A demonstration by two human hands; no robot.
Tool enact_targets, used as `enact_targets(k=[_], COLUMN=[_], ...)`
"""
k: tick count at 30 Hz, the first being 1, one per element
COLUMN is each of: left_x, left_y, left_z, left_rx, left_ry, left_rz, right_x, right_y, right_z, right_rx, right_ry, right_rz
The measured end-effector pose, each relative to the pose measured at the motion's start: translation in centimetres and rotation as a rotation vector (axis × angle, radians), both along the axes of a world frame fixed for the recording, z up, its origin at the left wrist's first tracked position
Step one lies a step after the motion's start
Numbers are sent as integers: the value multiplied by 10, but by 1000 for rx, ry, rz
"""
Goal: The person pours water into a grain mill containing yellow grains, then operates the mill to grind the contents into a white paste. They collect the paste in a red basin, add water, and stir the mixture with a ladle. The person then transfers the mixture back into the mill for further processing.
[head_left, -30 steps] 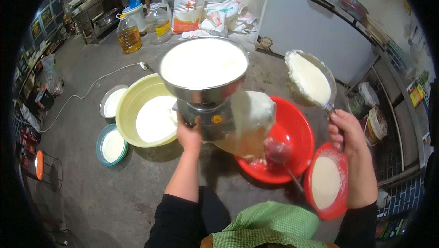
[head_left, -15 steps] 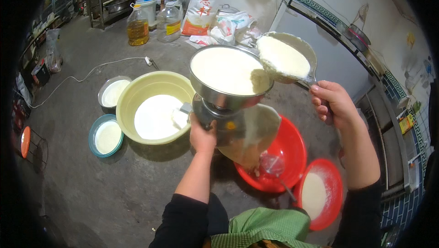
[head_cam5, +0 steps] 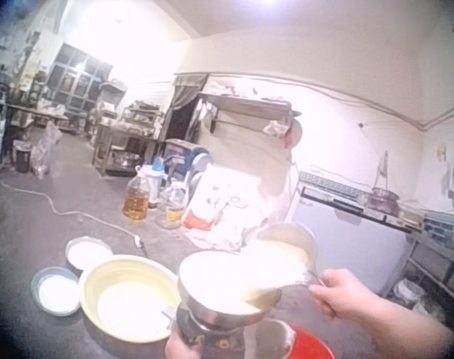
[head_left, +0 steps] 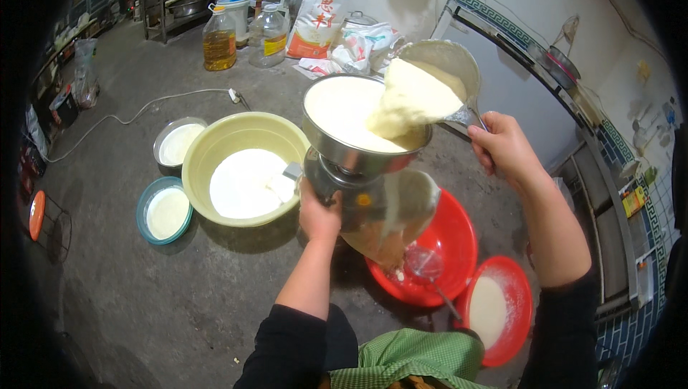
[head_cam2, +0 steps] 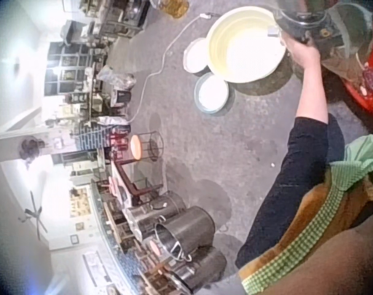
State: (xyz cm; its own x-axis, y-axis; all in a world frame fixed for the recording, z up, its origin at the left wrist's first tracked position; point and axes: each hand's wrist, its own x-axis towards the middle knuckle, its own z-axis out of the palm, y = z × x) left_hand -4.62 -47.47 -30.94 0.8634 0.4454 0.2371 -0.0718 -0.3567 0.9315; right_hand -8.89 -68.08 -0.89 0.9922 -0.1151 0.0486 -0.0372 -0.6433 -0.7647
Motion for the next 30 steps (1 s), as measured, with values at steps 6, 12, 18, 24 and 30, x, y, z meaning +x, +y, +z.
enact_targets(k=[6,12,18,24,30], left_x=[-3,-4,3,4,2], left_y=[2,1,-1,2,0], left_z=[10,11,-1,-4,-3], left_rx=[-36,-42,13,-23,-53], left_ry=[-5,6,-66,33,13], left_rz=[-33,-28,19,-47,-66], right_x=[7,9,8,7,6], right_y=[-4,-11,-19,-26,-31], right_z=[0,-5,-7,-10,-14], right_rx=[72,277,426,391,363], right_ry=[46,145,183,142,130], right_rz=[-13,-21,-12,-20,-25])
